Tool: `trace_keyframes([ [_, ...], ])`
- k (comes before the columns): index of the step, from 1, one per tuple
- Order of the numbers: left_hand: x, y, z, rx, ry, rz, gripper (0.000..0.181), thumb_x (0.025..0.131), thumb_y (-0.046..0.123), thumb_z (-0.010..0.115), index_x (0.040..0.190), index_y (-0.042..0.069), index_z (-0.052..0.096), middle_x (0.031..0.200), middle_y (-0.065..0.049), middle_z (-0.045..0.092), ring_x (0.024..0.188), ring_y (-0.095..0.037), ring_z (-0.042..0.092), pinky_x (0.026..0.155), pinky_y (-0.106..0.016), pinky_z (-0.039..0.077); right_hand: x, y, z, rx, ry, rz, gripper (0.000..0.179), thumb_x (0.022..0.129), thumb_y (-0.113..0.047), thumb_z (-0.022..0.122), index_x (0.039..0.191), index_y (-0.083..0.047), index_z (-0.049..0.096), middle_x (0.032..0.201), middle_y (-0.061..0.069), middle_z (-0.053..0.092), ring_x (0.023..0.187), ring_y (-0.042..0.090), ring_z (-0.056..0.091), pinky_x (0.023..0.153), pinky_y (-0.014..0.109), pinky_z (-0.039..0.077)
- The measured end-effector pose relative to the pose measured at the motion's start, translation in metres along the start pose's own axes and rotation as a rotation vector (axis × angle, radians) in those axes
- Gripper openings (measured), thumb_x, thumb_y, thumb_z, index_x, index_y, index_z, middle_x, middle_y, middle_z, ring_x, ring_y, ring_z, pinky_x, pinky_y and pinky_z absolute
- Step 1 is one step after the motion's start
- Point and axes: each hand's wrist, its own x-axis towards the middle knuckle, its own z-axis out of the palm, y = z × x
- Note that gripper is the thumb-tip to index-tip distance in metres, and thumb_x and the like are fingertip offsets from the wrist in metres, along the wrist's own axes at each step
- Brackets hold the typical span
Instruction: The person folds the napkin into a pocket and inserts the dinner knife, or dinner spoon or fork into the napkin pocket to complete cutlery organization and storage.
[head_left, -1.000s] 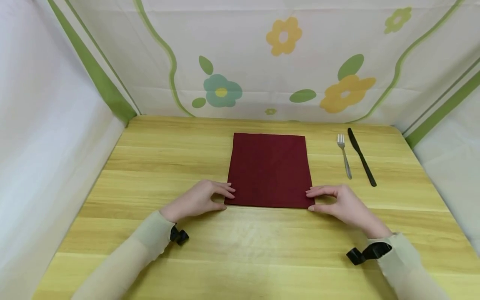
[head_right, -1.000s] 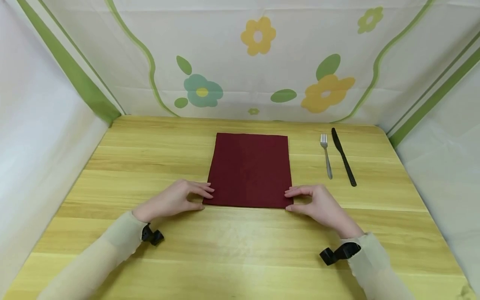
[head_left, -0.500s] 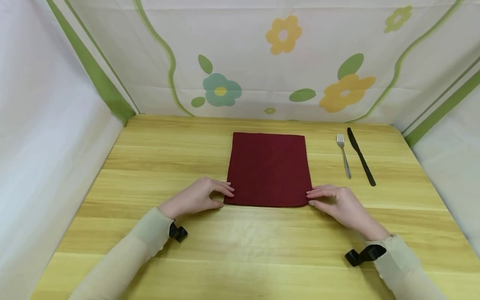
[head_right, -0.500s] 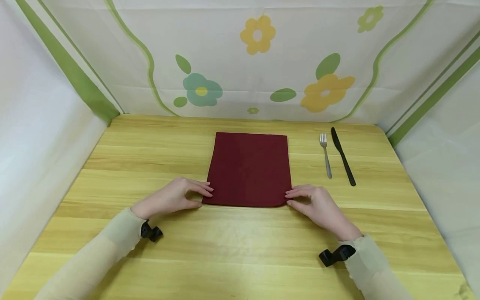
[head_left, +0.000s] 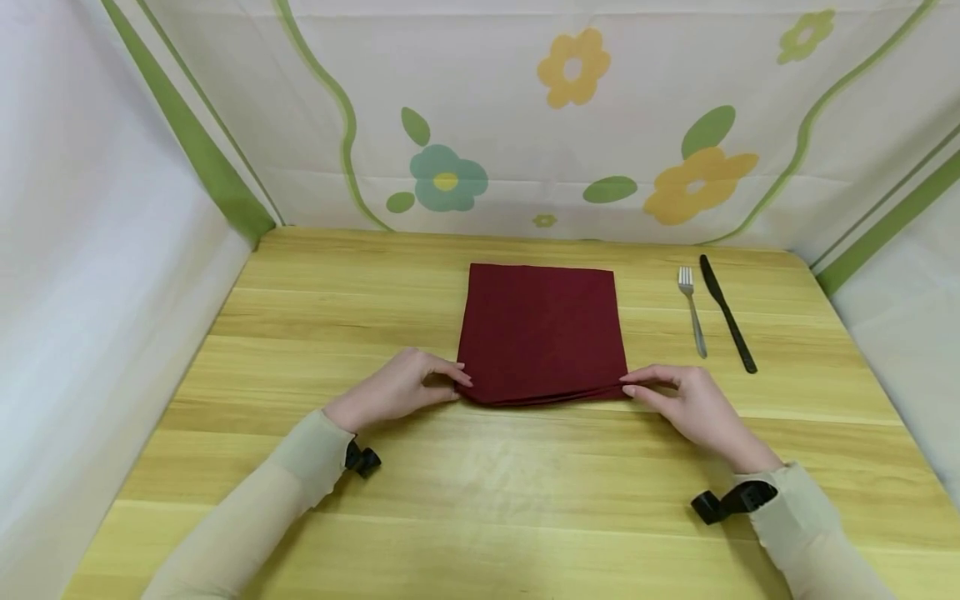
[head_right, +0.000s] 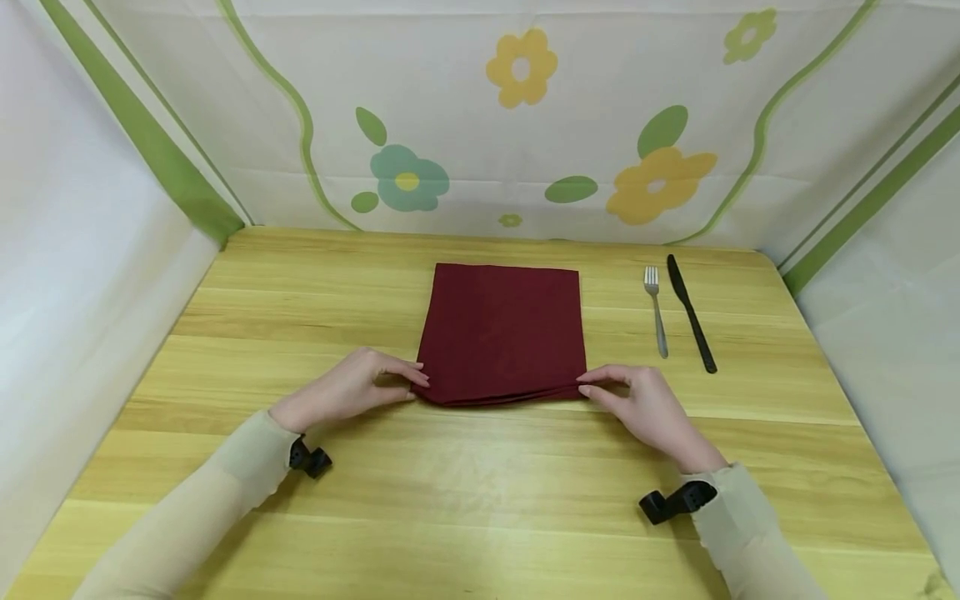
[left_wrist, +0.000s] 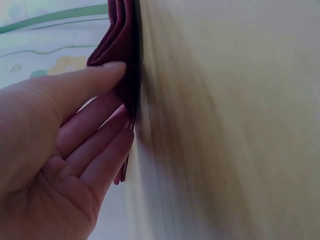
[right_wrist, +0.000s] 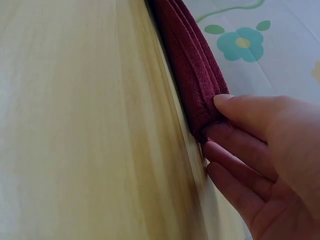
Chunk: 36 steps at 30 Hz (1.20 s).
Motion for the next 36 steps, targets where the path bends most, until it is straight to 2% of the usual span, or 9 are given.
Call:
trace_keyframes([
  [5,0.002,0.000,0.000,-0.034,0.051,0.002,0.020,0.099,0.013,0.070,0.119,0.014,0.076,0.117,0.003,0.072,0.112,-0.012,0.065,0.094,-0.033,0.053,0.001,-0.001,-0.001,0.032,-0.006,0.018,0.015,0.098,-0.025,0.072,0.111,-0.026,0.078,0.107,-0.008,0.074,0.104,0.012,0.067,0.080,0.015,0.049],
  [9,0.006,0.000,0.000,-0.080,0.080,-0.024,0.014,0.100,0.014,0.069,0.113,0.012,0.074,0.104,0.006,0.074,0.097,-0.007,0.068,0.084,-0.030,0.056,0.001,-0.002,-0.002,0.070,-0.020,0.021,0.015,0.099,-0.023,0.071,0.112,-0.024,0.078,0.107,-0.007,0.074,0.103,0.012,0.067,0.079,0.016,0.050],
  [13,0.009,-0.001,-0.001,-0.112,0.104,-0.059,0.011,0.101,0.015,0.067,0.110,0.010,0.072,0.102,0.005,0.074,0.096,-0.007,0.068,0.084,-0.030,0.056,0.001,-0.003,-0.002,0.102,-0.048,0.025,0.017,0.098,-0.024,0.072,0.114,-0.023,0.077,0.109,-0.007,0.073,0.106,0.013,0.066,0.083,0.018,0.052],
  [18,0.013,-0.001,-0.002,-0.130,0.139,-0.061,0.012,0.102,0.014,0.066,0.111,0.007,0.070,0.102,0.000,0.074,0.095,-0.011,0.068,0.085,-0.032,0.056,-0.001,-0.005,-0.003,0.117,-0.097,0.076,0.040,0.084,-0.037,0.086,0.121,-0.025,0.075,0.116,-0.011,0.071,0.113,0.012,0.063,0.096,0.022,0.046],
  [22,0.017,-0.002,-0.002,-0.112,0.176,-0.056,0.015,0.102,0.016,0.065,0.111,0.005,0.070,0.100,-0.001,0.073,0.092,-0.012,0.068,0.083,-0.033,0.056,0.000,-0.006,0.000,0.055,-0.106,0.050,0.054,0.075,-0.041,0.092,0.123,-0.027,0.073,0.119,-0.011,0.069,0.115,0.015,0.061,0.101,0.034,0.043],
  [25,0.020,-0.002,-0.002,-0.089,0.192,-0.074,0.018,0.104,0.019,0.063,0.114,0.004,0.068,0.101,-0.002,0.073,0.092,-0.012,0.068,0.082,-0.033,0.056,0.002,-0.006,0.003,-0.011,-0.077,-0.009,0.049,0.077,-0.034,0.092,0.121,-0.022,0.074,0.118,-0.006,0.070,0.113,0.020,0.062,0.097,0.041,0.047],
  [27,0.022,-0.003,-0.002,-0.071,0.198,-0.092,0.020,0.105,0.020,0.062,0.116,0.004,0.067,0.102,-0.002,0.073,0.093,-0.013,0.067,0.082,-0.034,0.055,0.004,-0.006,0.005,-0.032,-0.053,-0.037,0.039,0.081,-0.027,0.090,0.117,-0.018,0.076,0.115,-0.003,0.071,0.109,0.021,0.063,0.093,0.042,0.049],
  [32,0.025,-0.004,-0.002,-0.043,0.214,-0.109,0.020,0.105,0.020,0.060,0.115,0.004,0.066,0.101,-0.003,0.073,0.092,-0.015,0.067,0.082,-0.036,0.055,0.008,-0.005,0.005,-0.022,-0.009,-0.040,0.017,0.094,-0.019,0.078,0.110,-0.014,0.078,0.108,-0.002,0.073,0.103,0.019,0.066,0.087,0.028,0.051],
  [36,0.025,-0.003,-0.002,-0.030,0.227,-0.109,0.018,0.105,0.019,0.060,0.113,0.004,0.066,0.100,-0.004,0.073,0.090,-0.016,0.067,0.080,-0.036,0.055,0.011,-0.003,0.004,0.011,-0.004,-0.009,0.016,0.099,-0.022,0.071,0.110,-0.013,0.077,0.109,0.001,0.073,0.097,0.017,0.065,0.077,0.021,0.051],
])
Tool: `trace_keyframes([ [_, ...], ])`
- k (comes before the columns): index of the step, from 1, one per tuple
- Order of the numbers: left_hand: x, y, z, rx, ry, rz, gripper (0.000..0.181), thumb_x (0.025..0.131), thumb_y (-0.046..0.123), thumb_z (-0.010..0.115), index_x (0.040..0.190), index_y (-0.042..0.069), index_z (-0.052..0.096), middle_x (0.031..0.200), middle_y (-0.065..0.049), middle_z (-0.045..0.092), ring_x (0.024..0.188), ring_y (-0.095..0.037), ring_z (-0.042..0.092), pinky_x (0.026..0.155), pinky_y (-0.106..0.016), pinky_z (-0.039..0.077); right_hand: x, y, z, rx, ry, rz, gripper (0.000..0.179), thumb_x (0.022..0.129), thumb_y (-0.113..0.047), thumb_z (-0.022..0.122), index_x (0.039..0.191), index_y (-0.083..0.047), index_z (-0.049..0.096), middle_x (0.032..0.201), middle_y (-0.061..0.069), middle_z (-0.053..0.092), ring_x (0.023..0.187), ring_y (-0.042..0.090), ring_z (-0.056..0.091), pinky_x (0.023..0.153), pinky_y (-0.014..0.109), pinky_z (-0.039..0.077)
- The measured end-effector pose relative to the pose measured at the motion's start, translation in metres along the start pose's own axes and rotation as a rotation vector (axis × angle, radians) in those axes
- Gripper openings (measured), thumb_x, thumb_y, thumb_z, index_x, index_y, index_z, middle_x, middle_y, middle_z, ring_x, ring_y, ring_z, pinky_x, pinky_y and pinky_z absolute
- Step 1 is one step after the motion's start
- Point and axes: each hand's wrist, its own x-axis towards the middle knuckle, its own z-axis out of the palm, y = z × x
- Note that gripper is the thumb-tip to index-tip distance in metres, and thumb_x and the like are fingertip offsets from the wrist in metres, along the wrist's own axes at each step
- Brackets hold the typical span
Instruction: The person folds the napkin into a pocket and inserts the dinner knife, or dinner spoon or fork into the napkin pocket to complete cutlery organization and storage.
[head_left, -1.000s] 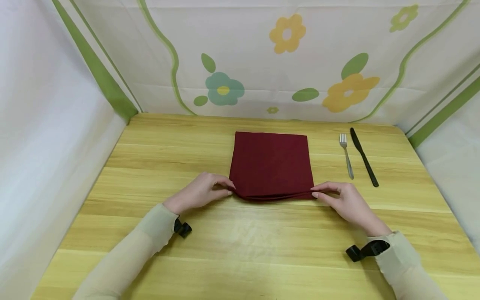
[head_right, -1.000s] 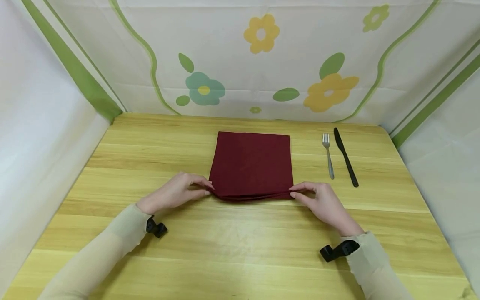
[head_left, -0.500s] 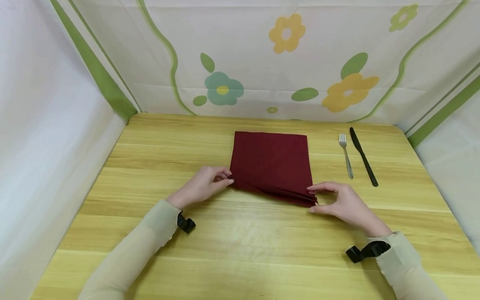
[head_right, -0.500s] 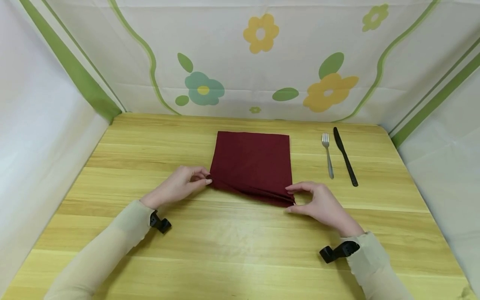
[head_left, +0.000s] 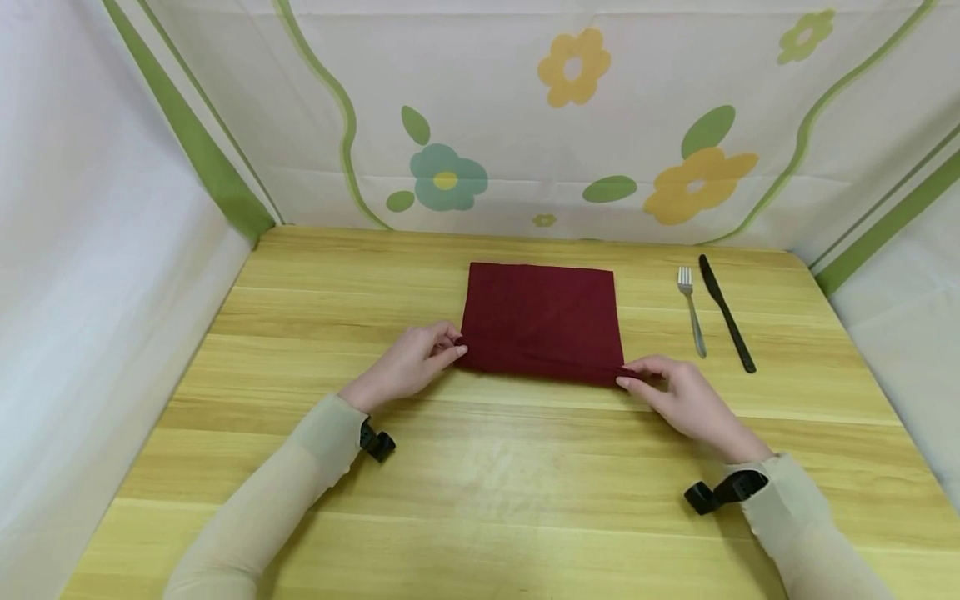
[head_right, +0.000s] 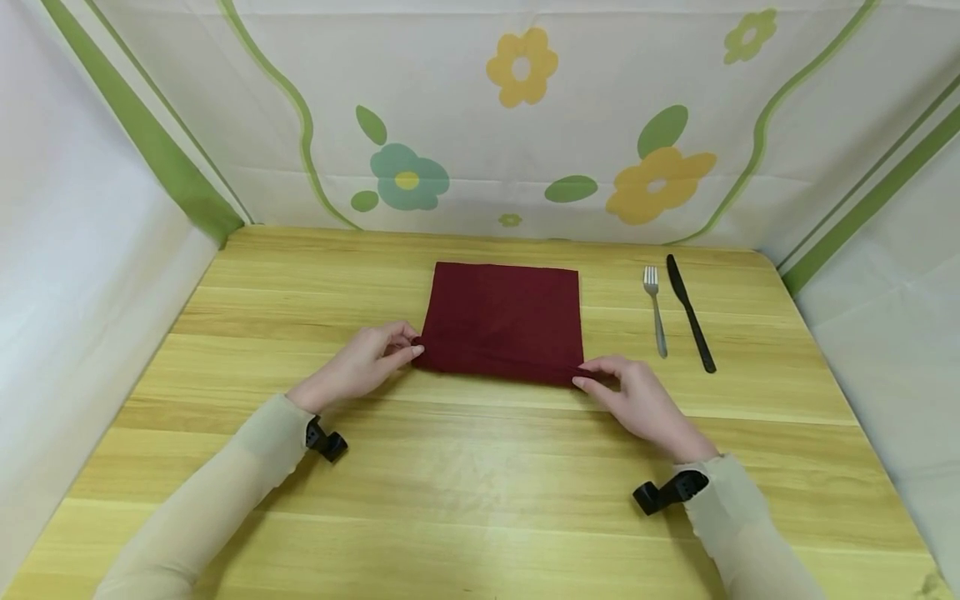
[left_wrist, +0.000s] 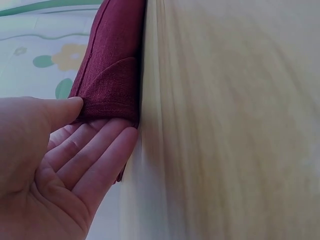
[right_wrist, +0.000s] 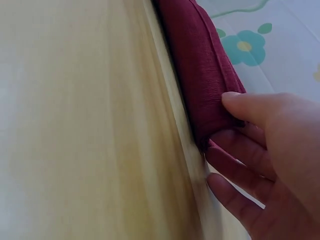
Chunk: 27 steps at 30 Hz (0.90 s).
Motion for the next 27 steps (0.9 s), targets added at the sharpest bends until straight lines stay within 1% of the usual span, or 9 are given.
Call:
trace_keyframes([
  [3,0.000,0.001,0.000,0.008,0.003,-0.010,0.019,0.105,0.020,0.061,0.114,0.004,0.066,0.101,-0.004,0.073,0.091,-0.017,0.067,0.081,-0.036,0.055,0.003,0.000,0.000,0.008,-0.005,0.025,0.020,0.102,-0.024,0.066,0.113,-0.009,0.075,0.111,0.005,0.072,0.096,0.019,0.064,0.074,0.020,0.051],
  [7,0.000,0.002,-0.001,0.010,-0.004,-0.020,0.020,0.106,0.020,0.060,0.115,0.003,0.065,0.103,-0.005,0.073,0.094,-0.018,0.067,0.083,-0.038,0.055,0.006,0.000,0.000,-0.002,-0.004,0.038,0.024,0.106,-0.025,0.060,0.116,-0.007,0.073,0.113,0.007,0.071,0.102,0.021,0.064,0.080,0.018,0.049],
  [12,0.001,0.002,-0.002,0.007,-0.014,-0.028,0.019,0.106,0.021,0.059,0.114,0.004,0.065,0.101,-0.005,0.073,0.091,-0.017,0.066,0.081,-0.037,0.054,0.009,0.002,0.002,-0.005,0.016,0.011,0.020,0.108,-0.025,0.056,0.106,-0.013,0.072,0.098,0.000,0.069,0.086,0.018,0.059,0.073,0.020,0.045],
  [14,0.001,0.001,-0.002,0.004,-0.014,-0.031,0.019,0.106,0.021,0.059,0.114,0.004,0.065,0.101,-0.005,0.073,0.088,-0.017,0.065,0.079,-0.037,0.054,0.011,0.001,0.003,0.002,0.013,0.014,0.020,0.108,-0.027,0.055,0.104,-0.014,0.070,0.093,0.000,0.067,0.082,0.018,0.056,0.070,0.023,0.043],
  [15,0.002,0.001,-0.002,0.001,-0.013,-0.038,0.020,0.106,0.021,0.058,0.114,0.004,0.064,0.101,-0.005,0.073,0.087,-0.016,0.065,0.078,-0.036,0.054,0.012,0.001,0.004,0.008,0.008,0.017,0.019,0.108,-0.027,0.055,0.105,-0.015,0.070,0.094,-0.001,0.067,0.082,0.018,0.055,0.071,0.023,0.043],
  [18,0.003,0.000,-0.002,-0.007,-0.009,-0.059,0.021,0.107,0.021,0.057,0.115,0.003,0.064,0.101,-0.004,0.073,0.082,-0.015,0.064,0.076,-0.035,0.053,0.013,0.002,0.004,0.053,-0.025,0.042,0.016,0.105,-0.029,0.061,0.106,-0.016,0.070,0.091,0.000,0.066,0.079,0.018,0.055,0.067,0.025,0.044],
  [22,0.004,-0.001,-0.002,-0.002,-0.002,-0.070,0.020,0.107,0.021,0.057,0.114,0.004,0.063,0.098,-0.003,0.072,0.074,-0.015,0.060,0.072,-0.035,0.052,0.011,0.004,0.004,0.126,-0.058,0.059,0.017,0.093,-0.029,0.079,0.100,-0.016,0.071,0.091,0.001,0.065,0.079,0.018,0.056,0.066,0.025,0.048],
  [24,0.005,0.000,-0.002,0.006,0.001,-0.067,0.018,0.107,0.020,0.057,0.113,0.004,0.063,0.095,-0.002,0.072,0.071,-0.015,0.057,0.070,-0.035,0.051,0.010,0.005,0.003,0.139,-0.051,0.046,0.018,0.087,-0.025,0.084,0.097,-0.016,0.073,0.096,0.001,0.067,0.084,0.017,0.059,0.069,0.023,0.050],
  [27,0.006,0.000,-0.001,0.013,0.007,-0.064,0.019,0.107,0.020,0.057,0.113,0.004,0.063,0.094,-0.001,0.072,0.069,-0.014,0.057,0.070,-0.034,0.050,0.008,0.005,0.003,0.103,-0.002,0.012,0.009,0.087,-0.022,0.084,0.090,-0.018,0.077,0.103,-0.001,0.069,0.093,0.017,0.061,0.077,0.020,0.050],
])
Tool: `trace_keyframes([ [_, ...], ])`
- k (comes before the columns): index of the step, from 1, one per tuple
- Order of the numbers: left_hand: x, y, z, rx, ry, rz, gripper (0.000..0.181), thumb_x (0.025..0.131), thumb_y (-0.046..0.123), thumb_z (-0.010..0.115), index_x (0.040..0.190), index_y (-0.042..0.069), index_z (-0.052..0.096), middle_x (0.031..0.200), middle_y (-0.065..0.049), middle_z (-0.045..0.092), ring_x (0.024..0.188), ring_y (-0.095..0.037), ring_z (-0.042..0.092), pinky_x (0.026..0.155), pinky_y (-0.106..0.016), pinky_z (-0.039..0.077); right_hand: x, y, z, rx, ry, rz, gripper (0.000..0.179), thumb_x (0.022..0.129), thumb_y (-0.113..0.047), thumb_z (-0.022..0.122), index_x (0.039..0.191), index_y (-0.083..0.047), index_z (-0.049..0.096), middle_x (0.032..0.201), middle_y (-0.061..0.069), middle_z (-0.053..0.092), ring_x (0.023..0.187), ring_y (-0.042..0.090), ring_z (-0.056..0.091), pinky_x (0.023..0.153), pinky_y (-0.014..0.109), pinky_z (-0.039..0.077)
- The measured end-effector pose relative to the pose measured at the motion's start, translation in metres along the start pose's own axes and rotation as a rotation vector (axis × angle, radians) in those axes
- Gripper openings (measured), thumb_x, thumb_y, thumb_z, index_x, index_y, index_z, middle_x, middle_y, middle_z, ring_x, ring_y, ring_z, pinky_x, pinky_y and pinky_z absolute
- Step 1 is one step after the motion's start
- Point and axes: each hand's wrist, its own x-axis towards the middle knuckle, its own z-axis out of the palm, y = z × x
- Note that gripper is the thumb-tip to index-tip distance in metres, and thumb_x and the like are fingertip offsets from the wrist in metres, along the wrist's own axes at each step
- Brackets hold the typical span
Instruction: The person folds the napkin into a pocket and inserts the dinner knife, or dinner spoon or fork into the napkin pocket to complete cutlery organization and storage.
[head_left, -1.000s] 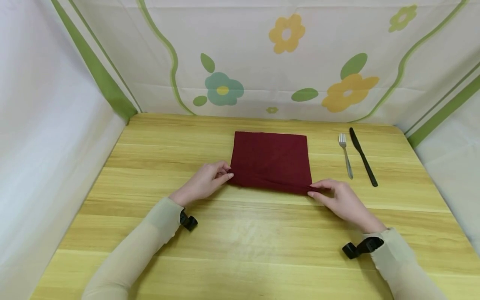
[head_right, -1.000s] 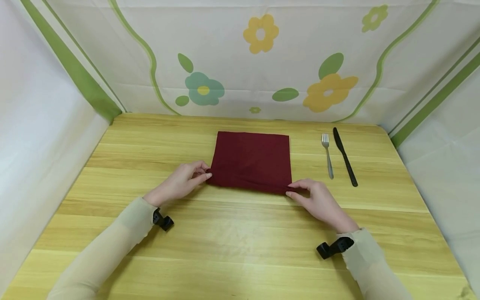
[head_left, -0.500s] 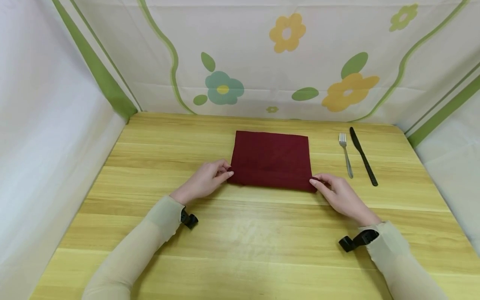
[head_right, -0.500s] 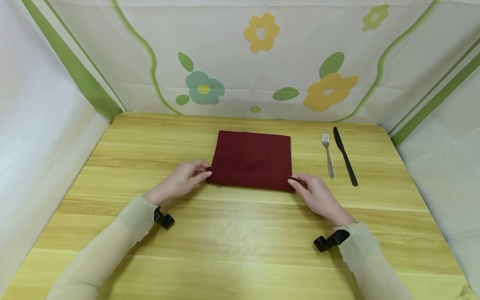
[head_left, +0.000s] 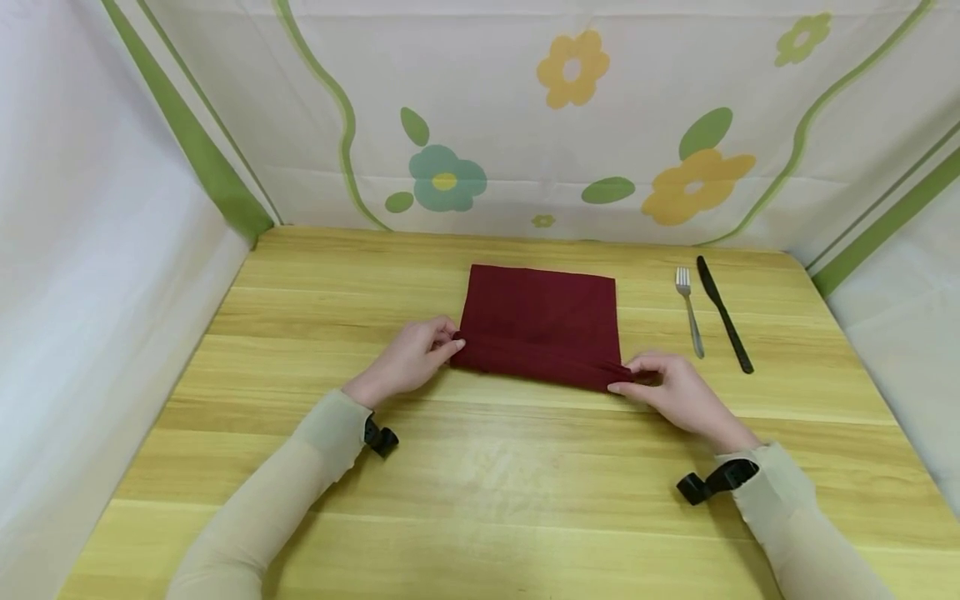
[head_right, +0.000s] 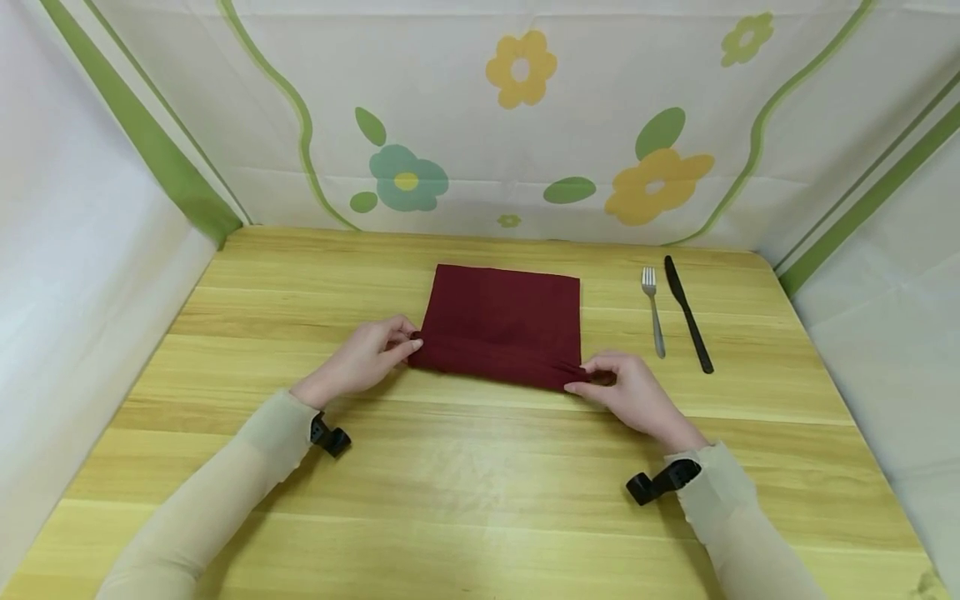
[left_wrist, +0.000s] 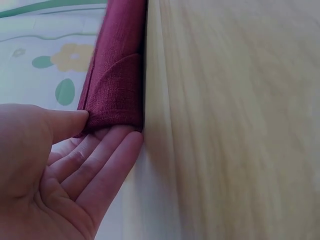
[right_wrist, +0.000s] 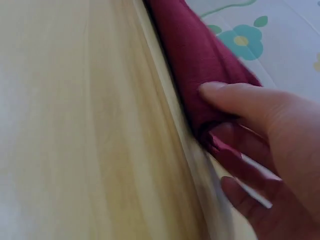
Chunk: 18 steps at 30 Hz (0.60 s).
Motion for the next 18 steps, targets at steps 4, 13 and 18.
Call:
trace_keyframes([
  [4,0.000,0.001,0.000,0.004,0.012,-0.009,0.022,0.107,0.021,0.057,0.117,0.002,0.063,0.097,-0.003,0.072,0.073,-0.014,0.059,0.074,-0.035,0.052,0.000,-0.001,0.001,-0.055,0.068,-0.044,0.011,0.096,-0.022,0.076,0.086,-0.017,0.073,0.104,-0.002,0.069,0.099,0.015,0.060,0.082,0.019,0.046],
  [13,0.004,0.004,0.000,-0.044,-0.003,-0.036,0.033,0.110,0.022,0.050,0.131,-0.004,0.053,0.083,-0.002,0.068,0.065,-0.016,0.057,0.080,-0.040,0.051,0.011,-0.003,0.000,-0.050,0.057,0.113,0.037,0.107,-0.040,0.054,0.113,-0.007,0.069,0.099,0.005,0.072,0.081,0.020,0.060,0.068,0.026,0.047],
  [18,0.008,0.003,0.001,-0.097,-0.001,-0.073,0.032,0.111,0.024,0.048,0.130,-0.001,0.052,0.084,-0.004,0.067,0.064,-0.019,0.054,0.073,-0.036,0.048,0.022,-0.001,-0.003,-0.038,0.041,0.153,0.046,0.106,-0.044,0.054,0.120,-0.003,0.069,0.095,0.010,0.072,0.072,0.019,0.053,0.063,0.026,0.042],
])
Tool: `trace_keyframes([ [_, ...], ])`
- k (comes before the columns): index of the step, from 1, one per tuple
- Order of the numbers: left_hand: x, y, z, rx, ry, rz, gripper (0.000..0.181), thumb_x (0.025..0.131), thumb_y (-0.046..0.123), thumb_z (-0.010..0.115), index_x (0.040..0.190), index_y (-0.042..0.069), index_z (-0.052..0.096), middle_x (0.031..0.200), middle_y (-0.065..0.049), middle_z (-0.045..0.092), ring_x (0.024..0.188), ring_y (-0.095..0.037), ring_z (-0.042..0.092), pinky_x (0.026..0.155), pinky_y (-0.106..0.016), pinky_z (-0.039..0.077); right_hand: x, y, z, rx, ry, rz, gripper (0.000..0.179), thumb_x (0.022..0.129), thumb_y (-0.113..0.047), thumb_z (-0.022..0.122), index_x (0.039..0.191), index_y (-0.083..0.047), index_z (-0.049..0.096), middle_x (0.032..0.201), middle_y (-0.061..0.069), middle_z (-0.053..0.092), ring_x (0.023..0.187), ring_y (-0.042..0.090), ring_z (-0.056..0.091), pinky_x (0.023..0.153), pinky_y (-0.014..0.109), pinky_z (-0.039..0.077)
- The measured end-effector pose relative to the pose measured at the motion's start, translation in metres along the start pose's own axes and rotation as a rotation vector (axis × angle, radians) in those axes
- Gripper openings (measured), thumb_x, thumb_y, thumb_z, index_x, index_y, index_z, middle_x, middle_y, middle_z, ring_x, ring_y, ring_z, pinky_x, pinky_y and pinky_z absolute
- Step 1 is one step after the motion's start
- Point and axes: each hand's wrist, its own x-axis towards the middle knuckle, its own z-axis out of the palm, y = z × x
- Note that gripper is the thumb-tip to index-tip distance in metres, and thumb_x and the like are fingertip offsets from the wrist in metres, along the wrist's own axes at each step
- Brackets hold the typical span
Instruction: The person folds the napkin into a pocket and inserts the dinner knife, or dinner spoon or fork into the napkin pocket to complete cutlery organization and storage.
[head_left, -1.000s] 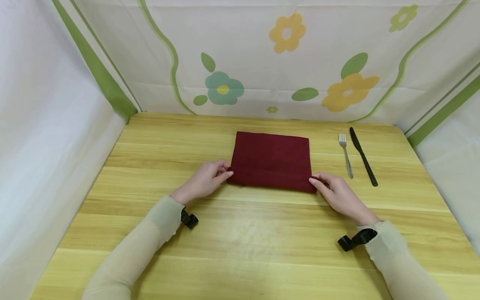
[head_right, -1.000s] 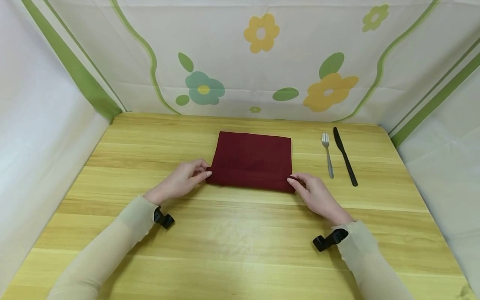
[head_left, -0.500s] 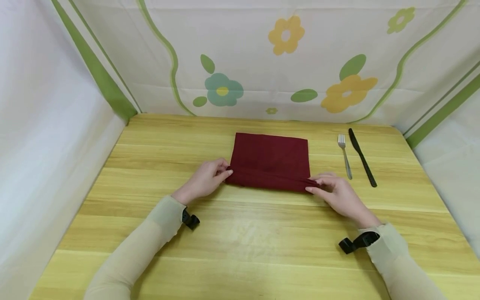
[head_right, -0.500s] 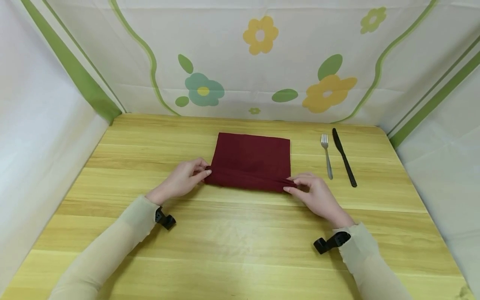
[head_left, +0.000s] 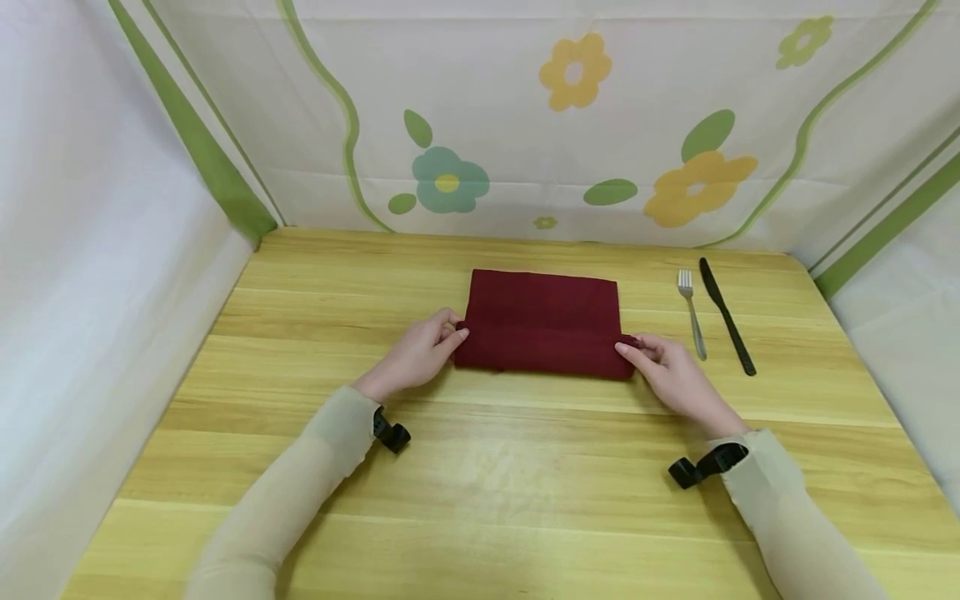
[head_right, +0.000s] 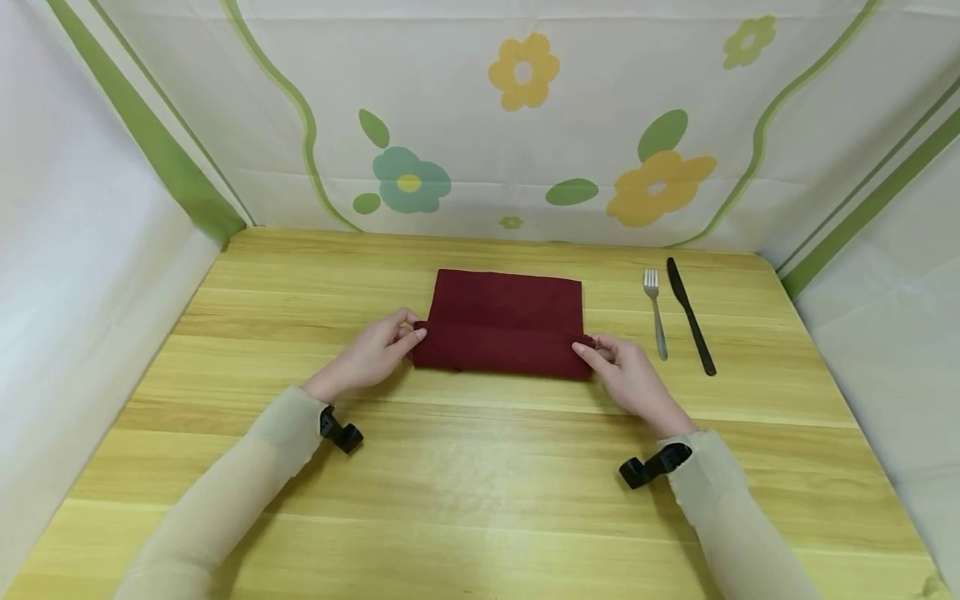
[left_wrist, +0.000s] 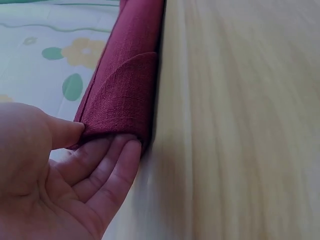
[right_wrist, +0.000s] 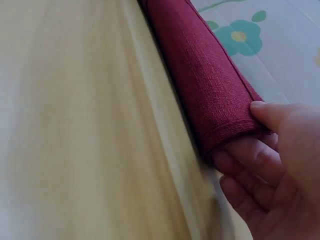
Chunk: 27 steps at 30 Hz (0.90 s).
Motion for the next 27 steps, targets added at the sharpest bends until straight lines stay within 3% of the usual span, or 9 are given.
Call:
trace_keyframes([
  [5,0.004,-0.003,-0.004,-0.210,0.006,-0.090,0.038,0.107,0.027,0.056,0.132,-0.001,0.055,0.094,-0.010,0.072,0.079,-0.023,0.068,0.068,-0.033,0.051,0.005,0.000,-0.002,0.084,0.023,0.074,0.047,0.103,-0.046,0.060,0.117,-0.003,0.071,0.097,0.008,0.071,0.076,0.012,0.051,0.065,0.022,0.042],
  [10,0.006,-0.003,-0.009,-0.380,0.065,-0.150,0.036,0.102,0.028,0.066,0.124,0.000,0.065,0.107,-0.011,0.073,0.099,-0.023,0.067,0.082,-0.035,0.049,0.009,-0.004,-0.004,0.344,0.057,0.153,0.045,0.099,-0.038,0.069,0.116,0.003,0.067,0.098,-0.001,0.075,0.086,0.005,0.063,0.073,0.018,0.049],
  [14,0.008,-0.001,-0.009,-0.453,0.078,-0.137,0.029,0.103,0.025,0.064,0.118,0.000,0.065,0.103,-0.011,0.074,0.098,-0.023,0.069,0.092,-0.038,0.051,0.012,-0.003,-0.004,0.554,0.051,0.170,0.034,0.099,-0.027,0.071,0.112,0.003,0.062,0.094,-0.004,0.075,0.082,0.008,0.071,0.074,0.022,0.057],
  [16,0.009,-0.001,-0.006,-0.499,0.069,-0.143,0.027,0.105,0.022,0.061,0.118,-0.002,0.062,0.097,-0.012,0.074,0.090,-0.024,0.070,0.091,-0.041,0.054,0.013,0.000,-0.003,0.595,0.037,0.165,0.029,0.101,-0.024,0.069,0.110,0.002,0.060,0.093,-0.003,0.075,0.078,0.009,0.071,0.072,0.025,0.058],
  [21,0.013,0.000,0.002,-0.518,0.073,-0.180,0.025,0.106,0.018,0.059,0.116,-0.005,0.059,0.082,-0.009,0.067,0.073,-0.021,0.066,0.077,-0.040,0.060,0.016,0.006,-0.001,0.510,0.012,0.146,0.036,0.104,-0.025,0.064,0.116,0.008,0.059,0.093,-0.001,0.074,0.076,0.011,0.071,0.069,0.027,0.059],
  [27,0.011,-0.001,0.006,-0.449,0.081,-0.205,0.025,0.103,0.020,0.064,0.112,-0.004,0.060,0.083,-0.010,0.070,0.067,-0.021,0.064,0.070,-0.036,0.060,0.018,0.004,-0.001,0.356,0.015,0.189,0.047,0.101,-0.035,0.066,0.121,0.008,0.060,0.092,0.001,0.072,0.072,0.014,0.069,0.067,0.029,0.059],
])
